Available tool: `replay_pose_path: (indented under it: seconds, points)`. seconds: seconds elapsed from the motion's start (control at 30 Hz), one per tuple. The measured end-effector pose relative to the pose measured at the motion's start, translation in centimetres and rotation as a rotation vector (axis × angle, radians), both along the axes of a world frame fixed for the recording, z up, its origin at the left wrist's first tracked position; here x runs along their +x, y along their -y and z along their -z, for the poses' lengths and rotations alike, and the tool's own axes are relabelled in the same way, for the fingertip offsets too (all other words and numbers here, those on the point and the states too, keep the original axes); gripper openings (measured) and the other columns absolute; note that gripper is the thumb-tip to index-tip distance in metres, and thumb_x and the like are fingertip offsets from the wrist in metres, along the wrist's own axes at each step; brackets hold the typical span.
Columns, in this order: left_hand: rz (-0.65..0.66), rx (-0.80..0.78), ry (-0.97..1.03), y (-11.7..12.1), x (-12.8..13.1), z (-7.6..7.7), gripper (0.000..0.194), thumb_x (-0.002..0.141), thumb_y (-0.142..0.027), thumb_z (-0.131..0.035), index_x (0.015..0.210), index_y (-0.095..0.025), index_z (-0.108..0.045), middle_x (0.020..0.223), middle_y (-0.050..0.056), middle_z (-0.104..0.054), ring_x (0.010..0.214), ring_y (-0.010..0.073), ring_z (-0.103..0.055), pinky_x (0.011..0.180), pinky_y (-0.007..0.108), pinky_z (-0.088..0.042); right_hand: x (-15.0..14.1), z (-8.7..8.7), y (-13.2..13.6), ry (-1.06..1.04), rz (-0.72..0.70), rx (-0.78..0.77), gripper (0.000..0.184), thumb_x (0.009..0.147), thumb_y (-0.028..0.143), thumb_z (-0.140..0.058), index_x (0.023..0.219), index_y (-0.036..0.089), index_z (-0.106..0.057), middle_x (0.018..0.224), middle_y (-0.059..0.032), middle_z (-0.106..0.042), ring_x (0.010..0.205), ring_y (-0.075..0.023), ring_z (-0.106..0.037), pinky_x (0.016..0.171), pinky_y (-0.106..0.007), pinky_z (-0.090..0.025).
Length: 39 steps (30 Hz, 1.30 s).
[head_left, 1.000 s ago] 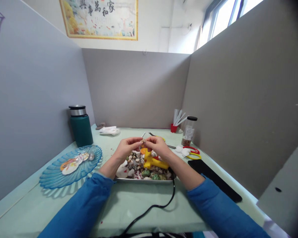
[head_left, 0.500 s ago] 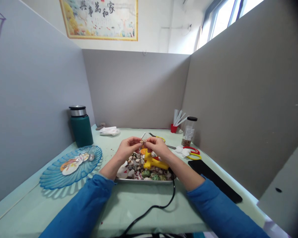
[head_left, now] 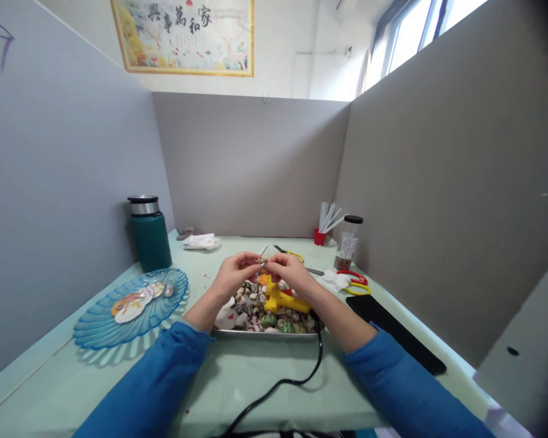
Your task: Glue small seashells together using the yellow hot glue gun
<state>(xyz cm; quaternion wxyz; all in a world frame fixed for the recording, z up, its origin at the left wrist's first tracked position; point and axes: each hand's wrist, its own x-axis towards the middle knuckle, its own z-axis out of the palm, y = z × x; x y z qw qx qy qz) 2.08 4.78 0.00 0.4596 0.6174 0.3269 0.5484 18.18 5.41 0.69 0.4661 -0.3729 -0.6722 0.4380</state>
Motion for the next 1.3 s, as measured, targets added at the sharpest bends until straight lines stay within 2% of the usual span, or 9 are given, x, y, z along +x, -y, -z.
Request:
replay_pose_path:
  seconds: [0.13, 0.3, 0.5, 0.63, 0.77, 0.87, 0.97, 1.13, 1.3]
  points:
    - [-0.002, 0.033, -0.015, 0.0, 0.1, 0.1, 0.033, 0.062, -0.029, -0.074, 0.087, -0.012, -0.061, 0.077, 0.005, -0.068, 0.066, 0.0155, -0.062, 0.052, 0.024, -0.049, 0.0, 0.0, -0.1, -0.040, -0.016, -0.024, 0.014, 0.068, 0.026, -0.058, 0.061, 0.015, -0.056, 0.049, 0.0038, -0.051, 0.044, -0.0074, -0.046, 0.043, -0.019, -0.034]
    - [-0.088, 0.102, -0.115, 0.0, -0.1, 0.1, 0.030, 0.067, -0.033, -0.070, 0.088, -0.013, -0.062, 0.076, 0.003, -0.066, 0.053, 0.0100, -0.057, 0.049, 0.022, -0.046, 0.0, 0.1, 0.0, -0.067, -0.024, -0.044, 0.014, 0.068, 0.027, -0.061, 0.062, 0.015, -0.056, 0.052, 0.0036, -0.053, 0.046, -0.0076, -0.048, 0.044, -0.019, -0.035]
    - [-0.145, 0.107, -0.196, 0.0, -0.2, 0.2, 0.031, 0.071, -0.037, -0.066, 0.091, -0.013, -0.062, 0.059, 0.000, -0.062, 0.046, 0.0090, -0.054, 0.044, 0.019, -0.040, 0.0, 0.0, 0.0, -0.068, -0.046, -0.043, 0.019, 0.070, 0.032, -0.062, 0.062, 0.015, -0.056, 0.053, 0.0034, -0.053, 0.045, -0.0076, -0.047, 0.045, -0.020, -0.037]
    - [-0.159, 0.081, -0.149, 0.1, 0.0, 0.0, 0.030, 0.070, -0.037, -0.066, 0.087, -0.013, -0.062, 0.061, -0.001, -0.062, 0.045, 0.0089, -0.055, 0.046, 0.020, -0.042, 0.1, 0.4, -0.4, 0.049, 0.022, 0.070, 0.023, 0.073, 0.037, -0.061, 0.067, 0.015, -0.056, 0.058, 0.0019, -0.054, 0.049, -0.0094, -0.050, 0.046, -0.021, -0.038]
    - [-0.152, 0.048, -0.107, 0.2, 0.0, -0.3, 0.028, 0.068, -0.035, -0.067, 0.085, -0.012, -0.063, 0.058, -0.002, -0.060, 0.043, 0.0094, -0.054, 0.047, 0.022, -0.042, 0.3, 1.0, -0.9, 0.115, 0.133, 0.247, 0.023, 0.073, 0.036, -0.063, 0.084, 0.016, -0.059, 0.075, -0.0012, -0.060, 0.058, -0.0113, -0.054, 0.052, -0.022, -0.042]
    - [-0.143, 0.036, -0.100, 0.3, 0.0, -0.4, 0.029, 0.068, -0.035, -0.068, 0.085, -0.012, -0.063, 0.058, -0.002, -0.061, 0.043, 0.0093, -0.054, 0.046, 0.022, -0.042, 0.3, 1.0, -1.0, 0.116, 0.108, 0.332, 0.026, 0.076, 0.032, -0.060, 0.097, 0.017, -0.059, 0.082, -0.0024, -0.062, 0.063, -0.0116, -0.056, 0.057, -0.023, -0.044]
    - [-0.135, 0.028, -0.111, 0.4, 0.1, -0.4, 0.030, 0.068, -0.035, -0.068, 0.086, -0.011, -0.064, 0.057, -0.001, -0.061, 0.043, 0.0093, -0.054, 0.046, 0.021, -0.040, 0.3, 0.9, -0.9, 0.113, 0.074, 0.376, 0.023, 0.079, 0.030, -0.056, 0.098, 0.017, -0.062, 0.085, -0.0032, -0.063, 0.065, -0.0119, -0.056, 0.060, -0.024, -0.044]
    - [-0.111, 0.037, -0.124, 0.4, 0.0, -0.4, 0.031, 0.069, -0.036, -0.068, 0.088, -0.012, -0.067, 0.061, 0.000, -0.064, 0.044, 0.0081, -0.053, 0.048, 0.021, -0.041, 0.2, 0.9, -1.0, 0.079, 0.017, 0.337, 0.022, 0.080, 0.029, -0.054, 0.095, 0.017, -0.064, 0.085, -0.0036, -0.065, 0.066, -0.0127, -0.057, 0.061, -0.025, -0.044]
    - [-0.118, 0.019, -0.120, 0.5, 0.0, -0.4, 0.034, 0.067, -0.038, -0.069, 0.088, -0.011, -0.068, 0.056, 0.000, -0.062, 0.044, 0.0093, -0.053, 0.047, 0.022, -0.040, 0.3, 0.9, -1.0, 0.009, -0.029, 0.255, 0.024, 0.077, 0.029, -0.057, 0.096, 0.016, -0.064, 0.083, -0.0039, -0.066, 0.062, -0.0117, -0.055, 0.059, -0.024, -0.044]
